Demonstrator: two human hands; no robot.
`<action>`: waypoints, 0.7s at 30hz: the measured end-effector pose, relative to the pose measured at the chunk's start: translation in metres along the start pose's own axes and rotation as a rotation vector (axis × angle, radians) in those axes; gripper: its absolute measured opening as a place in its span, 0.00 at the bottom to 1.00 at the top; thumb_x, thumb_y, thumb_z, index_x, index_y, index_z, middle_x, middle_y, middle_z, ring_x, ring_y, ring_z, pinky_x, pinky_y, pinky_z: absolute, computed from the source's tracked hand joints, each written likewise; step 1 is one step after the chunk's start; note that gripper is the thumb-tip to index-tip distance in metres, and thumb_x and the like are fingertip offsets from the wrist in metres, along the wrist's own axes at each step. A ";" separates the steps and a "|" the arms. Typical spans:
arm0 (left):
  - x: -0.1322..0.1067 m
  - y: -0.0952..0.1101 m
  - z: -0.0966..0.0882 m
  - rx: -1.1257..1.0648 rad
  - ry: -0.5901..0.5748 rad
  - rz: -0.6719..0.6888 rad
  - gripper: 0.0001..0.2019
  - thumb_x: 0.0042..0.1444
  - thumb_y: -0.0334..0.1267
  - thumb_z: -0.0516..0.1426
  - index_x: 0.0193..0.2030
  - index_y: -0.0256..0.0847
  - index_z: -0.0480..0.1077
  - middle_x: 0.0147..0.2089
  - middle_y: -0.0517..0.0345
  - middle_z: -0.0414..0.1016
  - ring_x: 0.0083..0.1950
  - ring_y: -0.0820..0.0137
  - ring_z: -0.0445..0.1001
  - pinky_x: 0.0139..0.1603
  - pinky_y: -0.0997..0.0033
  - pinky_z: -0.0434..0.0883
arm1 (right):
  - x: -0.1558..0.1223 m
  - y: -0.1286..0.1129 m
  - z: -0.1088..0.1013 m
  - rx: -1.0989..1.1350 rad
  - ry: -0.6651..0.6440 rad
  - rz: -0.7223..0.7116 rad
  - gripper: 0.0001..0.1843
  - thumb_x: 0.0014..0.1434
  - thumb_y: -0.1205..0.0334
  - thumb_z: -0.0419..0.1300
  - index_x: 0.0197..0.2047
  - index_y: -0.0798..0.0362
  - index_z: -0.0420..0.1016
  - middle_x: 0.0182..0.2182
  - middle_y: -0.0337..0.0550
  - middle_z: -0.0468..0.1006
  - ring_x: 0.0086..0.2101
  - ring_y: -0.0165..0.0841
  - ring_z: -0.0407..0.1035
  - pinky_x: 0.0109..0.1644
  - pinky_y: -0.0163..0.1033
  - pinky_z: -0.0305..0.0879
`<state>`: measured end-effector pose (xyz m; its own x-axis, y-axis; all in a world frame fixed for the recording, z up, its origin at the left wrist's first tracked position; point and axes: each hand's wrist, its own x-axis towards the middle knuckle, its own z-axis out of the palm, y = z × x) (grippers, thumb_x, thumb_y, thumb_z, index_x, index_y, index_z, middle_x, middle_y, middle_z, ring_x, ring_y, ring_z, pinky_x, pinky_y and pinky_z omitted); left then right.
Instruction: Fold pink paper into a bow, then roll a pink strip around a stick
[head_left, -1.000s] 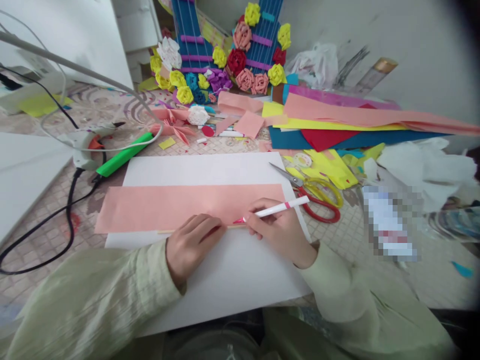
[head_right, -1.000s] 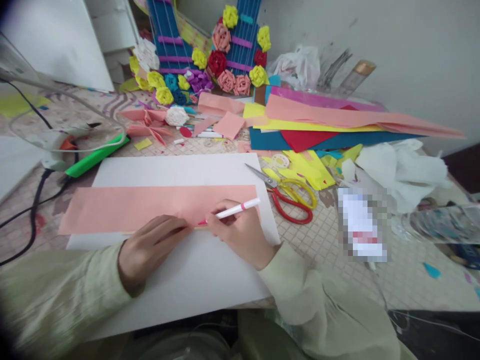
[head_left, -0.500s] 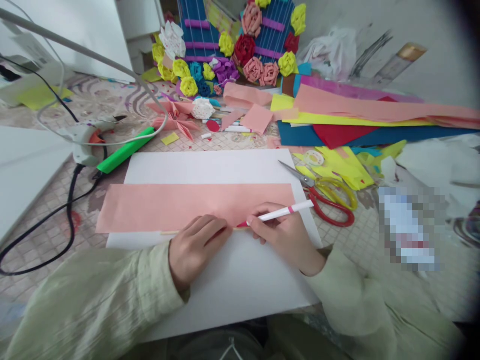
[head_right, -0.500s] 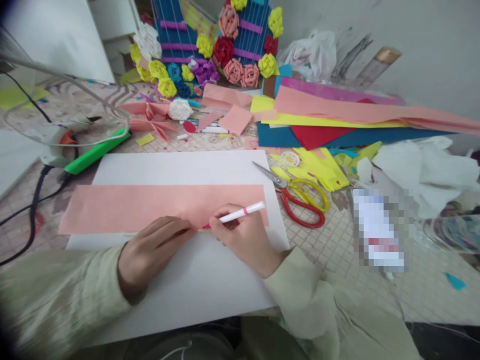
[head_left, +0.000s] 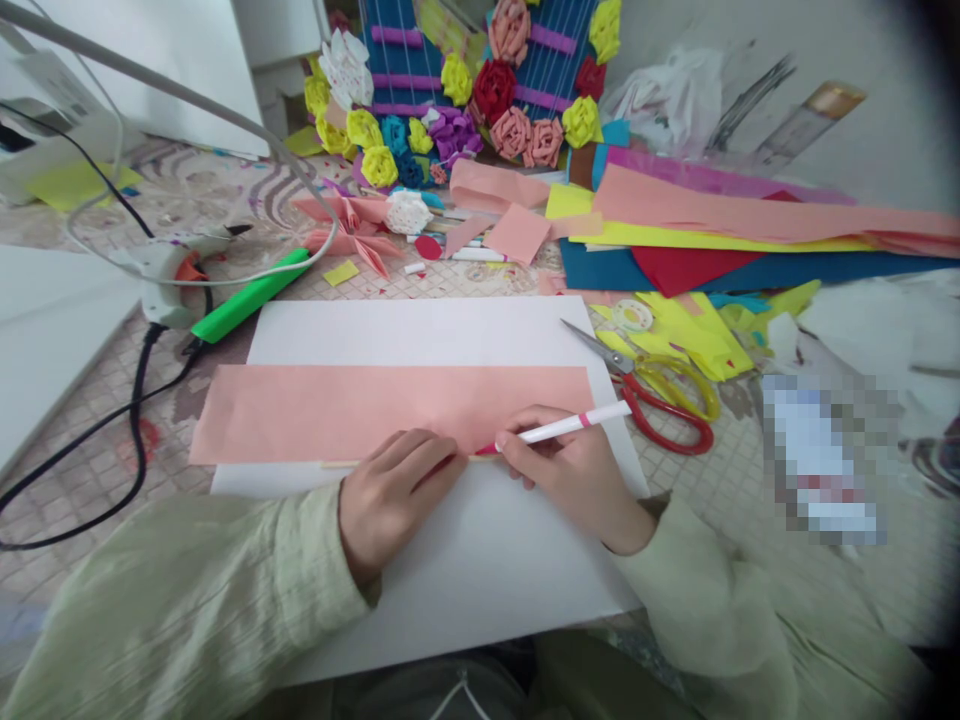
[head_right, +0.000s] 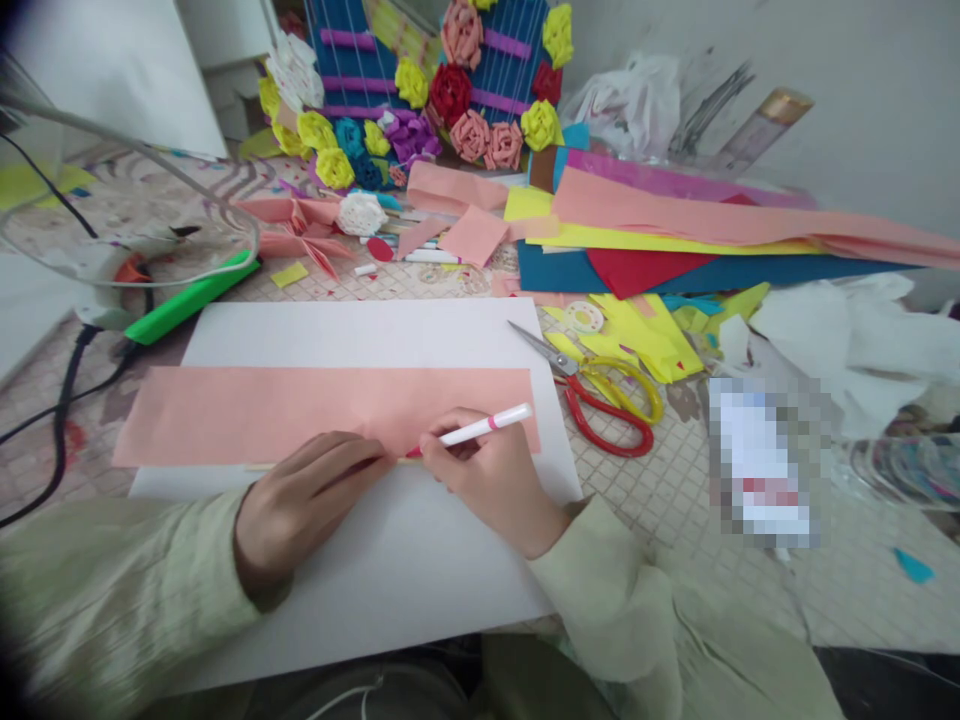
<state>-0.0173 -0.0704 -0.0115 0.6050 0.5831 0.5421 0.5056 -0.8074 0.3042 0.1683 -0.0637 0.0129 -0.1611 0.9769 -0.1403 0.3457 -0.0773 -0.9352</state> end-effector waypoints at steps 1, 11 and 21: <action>0.000 0.000 0.001 0.001 0.003 0.000 0.09 0.56 0.27 0.46 0.38 0.31 0.66 0.36 0.48 0.70 0.38 0.66 0.66 0.37 0.63 0.69 | 0.000 0.000 0.000 -0.004 0.001 -0.004 0.05 0.50 0.65 0.56 0.24 0.55 0.68 0.18 0.35 0.68 0.18 0.23 0.61 0.20 0.28 0.58; 0.006 0.001 -0.005 0.003 -0.028 0.006 0.08 0.55 0.25 0.47 0.37 0.30 0.67 0.35 0.47 0.70 0.37 0.66 0.67 0.36 0.63 0.70 | -0.001 0.002 0.000 0.026 -0.003 0.015 0.05 0.51 0.65 0.55 0.25 0.55 0.68 0.17 0.35 0.67 0.18 0.23 0.61 0.20 0.29 0.58; 0.002 0.001 -0.003 0.001 -0.026 0.005 0.09 0.55 0.26 0.47 0.38 0.31 0.67 0.36 0.48 0.70 0.37 0.66 0.67 0.36 0.63 0.70 | -0.002 0.002 -0.001 0.022 -0.005 0.019 0.05 0.51 0.64 0.55 0.26 0.55 0.69 0.17 0.35 0.67 0.17 0.23 0.61 0.19 0.28 0.58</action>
<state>-0.0179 -0.0701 -0.0080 0.6235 0.5815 0.5226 0.5030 -0.8101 0.3012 0.1702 -0.0654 0.0117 -0.1596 0.9742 -0.1595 0.3283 -0.0999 -0.9393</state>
